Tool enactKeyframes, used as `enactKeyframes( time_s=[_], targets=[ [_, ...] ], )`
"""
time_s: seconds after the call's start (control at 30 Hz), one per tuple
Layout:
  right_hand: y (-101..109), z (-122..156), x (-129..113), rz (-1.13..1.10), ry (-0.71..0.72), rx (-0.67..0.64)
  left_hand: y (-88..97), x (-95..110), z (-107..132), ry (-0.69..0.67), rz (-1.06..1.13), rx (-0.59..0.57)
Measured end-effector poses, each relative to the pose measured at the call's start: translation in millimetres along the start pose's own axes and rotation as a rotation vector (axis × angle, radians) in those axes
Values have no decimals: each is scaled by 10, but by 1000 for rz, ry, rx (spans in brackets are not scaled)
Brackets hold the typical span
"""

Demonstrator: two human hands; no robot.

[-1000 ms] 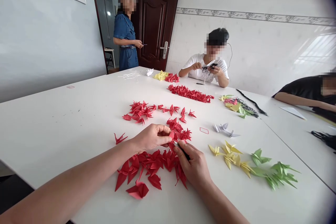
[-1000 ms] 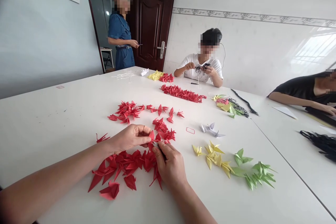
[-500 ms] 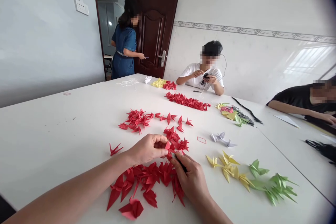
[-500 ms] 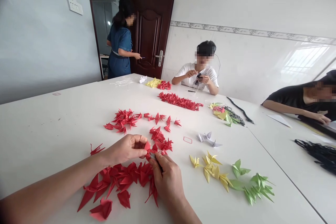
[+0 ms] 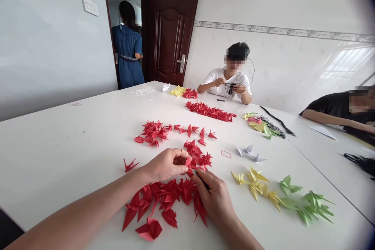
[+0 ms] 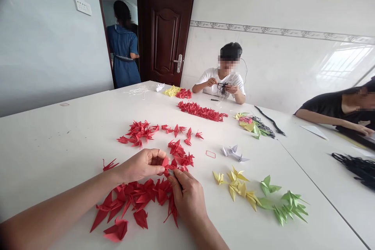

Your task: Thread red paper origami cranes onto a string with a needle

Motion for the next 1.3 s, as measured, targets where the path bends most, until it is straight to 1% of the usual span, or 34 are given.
enactKeyframes(
  time_s=[0.33,0.57,0.77,0.83,0.9,0.97,1.0,1.07,1.1,1.17,1.23,1.3],
  targets=[
    [-7,9,39,8,10,-4,-2,-18,-16,-31,8,0],
    [-19,14,39,27,-21,-33,-15,-35,-24,-27,81,-15],
    [-13,26,44,7,-15,-18,-8,-3,1,-45,56,-9],
    [-5,30,68,-2,-25,-6,39,2,-2,-65,36,15],
    [2,33,106,-2,-49,3,170,-16,-17,-71,-21,81],
    [10,34,154,6,-91,10,393,-43,-31,-76,-105,178],
    [13,34,177,10,-113,11,530,-59,-33,-77,-146,232],
    [13,33,208,20,-147,4,854,-94,-7,-70,-222,388],
    [11,33,216,22,-157,-2,1019,-124,20,-46,-249,477],
    [10,33,219,29,-164,-10,1272,-190,77,16,-340,599],
    [15,36,220,40,-166,-10,1407,-260,107,76,-437,645],
    [21,39,224,54,-170,-6,1451,-325,105,113,-503,645]
  ],
)
Point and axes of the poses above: each hand's wrist, its own z-axis away from the middle knuckle, its own y-axis out of the back of the hand, x = y × z, the point moved 7 cm from there along -z, towards the middle knuckle, and after that the axes turned 8 degrees about -z, right-handed, at the moved point
